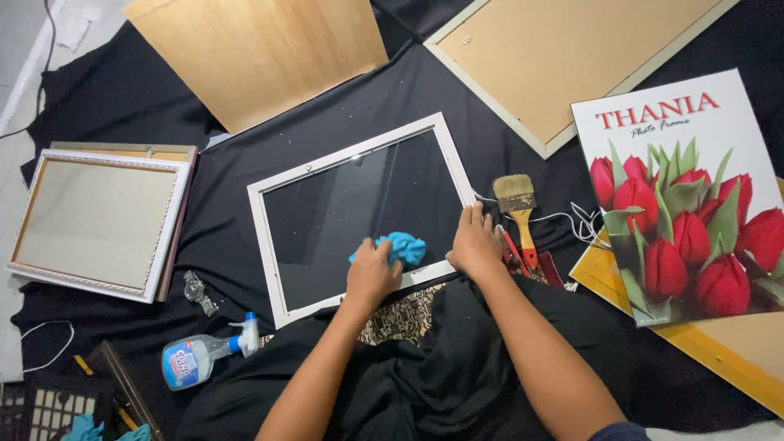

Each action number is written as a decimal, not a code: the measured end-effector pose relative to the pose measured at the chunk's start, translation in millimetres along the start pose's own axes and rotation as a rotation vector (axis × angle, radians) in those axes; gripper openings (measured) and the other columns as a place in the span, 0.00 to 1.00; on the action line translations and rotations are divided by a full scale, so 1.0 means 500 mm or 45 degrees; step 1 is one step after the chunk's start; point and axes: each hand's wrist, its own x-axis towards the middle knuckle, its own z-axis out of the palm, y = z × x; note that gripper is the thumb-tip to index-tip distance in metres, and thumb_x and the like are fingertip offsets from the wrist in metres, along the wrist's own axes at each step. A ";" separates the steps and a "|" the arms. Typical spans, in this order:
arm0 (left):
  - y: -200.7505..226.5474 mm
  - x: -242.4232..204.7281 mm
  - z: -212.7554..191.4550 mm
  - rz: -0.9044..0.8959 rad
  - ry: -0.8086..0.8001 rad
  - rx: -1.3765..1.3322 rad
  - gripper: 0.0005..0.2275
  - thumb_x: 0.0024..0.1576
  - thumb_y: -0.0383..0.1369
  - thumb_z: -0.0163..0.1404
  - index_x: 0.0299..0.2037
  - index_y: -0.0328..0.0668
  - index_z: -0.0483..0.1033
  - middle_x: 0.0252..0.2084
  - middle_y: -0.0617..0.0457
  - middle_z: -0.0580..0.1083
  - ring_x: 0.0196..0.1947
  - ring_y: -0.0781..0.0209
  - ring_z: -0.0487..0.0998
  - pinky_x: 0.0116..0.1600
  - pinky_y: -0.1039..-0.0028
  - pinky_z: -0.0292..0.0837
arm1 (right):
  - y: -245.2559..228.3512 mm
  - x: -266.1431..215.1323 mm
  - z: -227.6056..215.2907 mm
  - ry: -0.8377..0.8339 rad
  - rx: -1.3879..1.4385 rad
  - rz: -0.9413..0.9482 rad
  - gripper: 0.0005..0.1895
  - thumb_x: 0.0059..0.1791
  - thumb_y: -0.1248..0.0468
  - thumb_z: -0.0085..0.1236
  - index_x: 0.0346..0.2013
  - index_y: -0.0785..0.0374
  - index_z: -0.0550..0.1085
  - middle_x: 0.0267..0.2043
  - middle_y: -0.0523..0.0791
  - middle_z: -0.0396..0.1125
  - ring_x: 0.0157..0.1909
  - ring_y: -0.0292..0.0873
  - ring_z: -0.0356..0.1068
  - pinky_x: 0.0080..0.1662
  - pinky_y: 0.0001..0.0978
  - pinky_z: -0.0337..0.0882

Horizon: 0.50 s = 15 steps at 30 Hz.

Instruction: Cleaning the glass of a picture frame and then assembling it by adding the artwork and the backboard.

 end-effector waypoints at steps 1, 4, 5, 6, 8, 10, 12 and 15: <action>-0.003 0.034 -0.009 0.000 -0.007 0.000 0.14 0.50 0.35 0.56 0.46 0.44 0.75 0.38 0.45 0.67 0.33 0.40 0.78 0.31 0.57 0.79 | -0.003 0.000 -0.001 -0.005 0.002 0.004 0.56 0.44 0.61 0.69 0.75 0.75 0.44 0.81 0.62 0.33 0.79 0.66 0.39 0.73 0.64 0.44; -0.019 0.147 -0.014 -0.012 0.034 0.057 0.12 0.53 0.34 0.56 0.47 0.46 0.75 0.42 0.43 0.70 0.38 0.40 0.79 0.38 0.57 0.80 | -0.006 0.002 -0.003 0.005 -0.052 0.001 0.56 0.43 0.61 0.71 0.74 0.77 0.46 0.79 0.65 0.36 0.77 0.70 0.43 0.72 0.65 0.47; -0.033 0.191 -0.007 0.011 0.138 0.125 0.13 0.52 0.33 0.56 0.46 0.45 0.75 0.41 0.42 0.70 0.37 0.39 0.80 0.38 0.56 0.80 | -0.007 0.002 -0.005 0.019 -0.051 -0.013 0.55 0.42 0.63 0.71 0.74 0.78 0.47 0.78 0.66 0.38 0.76 0.71 0.44 0.71 0.66 0.50; -0.046 0.238 0.000 0.035 0.244 0.192 0.13 0.50 0.33 0.56 0.45 0.45 0.75 0.40 0.42 0.69 0.36 0.38 0.80 0.37 0.55 0.81 | -0.009 0.004 -0.008 0.035 -0.051 -0.028 0.54 0.42 0.64 0.71 0.73 0.80 0.48 0.77 0.68 0.39 0.75 0.73 0.46 0.70 0.66 0.53; -0.080 0.331 0.023 0.045 0.333 0.223 0.12 0.50 0.31 0.55 0.43 0.43 0.74 0.38 0.42 0.69 0.33 0.38 0.80 0.35 0.55 0.80 | -0.016 0.004 -0.021 -0.003 -0.025 -0.007 0.54 0.42 0.65 0.70 0.73 0.80 0.47 0.78 0.68 0.38 0.75 0.74 0.45 0.70 0.66 0.53; -0.095 0.391 0.040 0.059 0.418 0.253 0.10 0.49 0.30 0.54 0.42 0.42 0.74 0.36 0.42 0.70 0.30 0.38 0.80 0.33 0.55 0.80 | -0.020 0.007 -0.032 -0.041 0.004 0.018 0.54 0.43 0.66 0.69 0.73 0.81 0.46 0.78 0.68 0.37 0.76 0.74 0.44 0.70 0.65 0.52; -0.093 0.419 0.046 0.022 0.473 0.261 0.13 0.50 0.30 0.54 0.45 0.40 0.71 0.35 0.40 0.70 0.29 0.36 0.80 0.33 0.52 0.80 | -0.025 0.011 -0.041 -0.075 -0.007 0.005 0.52 0.44 0.67 0.67 0.72 0.81 0.46 0.77 0.69 0.37 0.75 0.76 0.44 0.69 0.65 0.54; -0.080 0.410 0.033 -0.005 0.419 0.263 0.11 0.50 0.29 0.53 0.43 0.43 0.72 0.34 0.43 0.69 0.28 0.40 0.80 0.32 0.57 0.81 | -0.011 0.030 -0.031 -0.090 0.046 0.001 0.49 0.43 0.72 0.62 0.72 0.81 0.46 0.78 0.69 0.36 0.75 0.76 0.43 0.69 0.64 0.54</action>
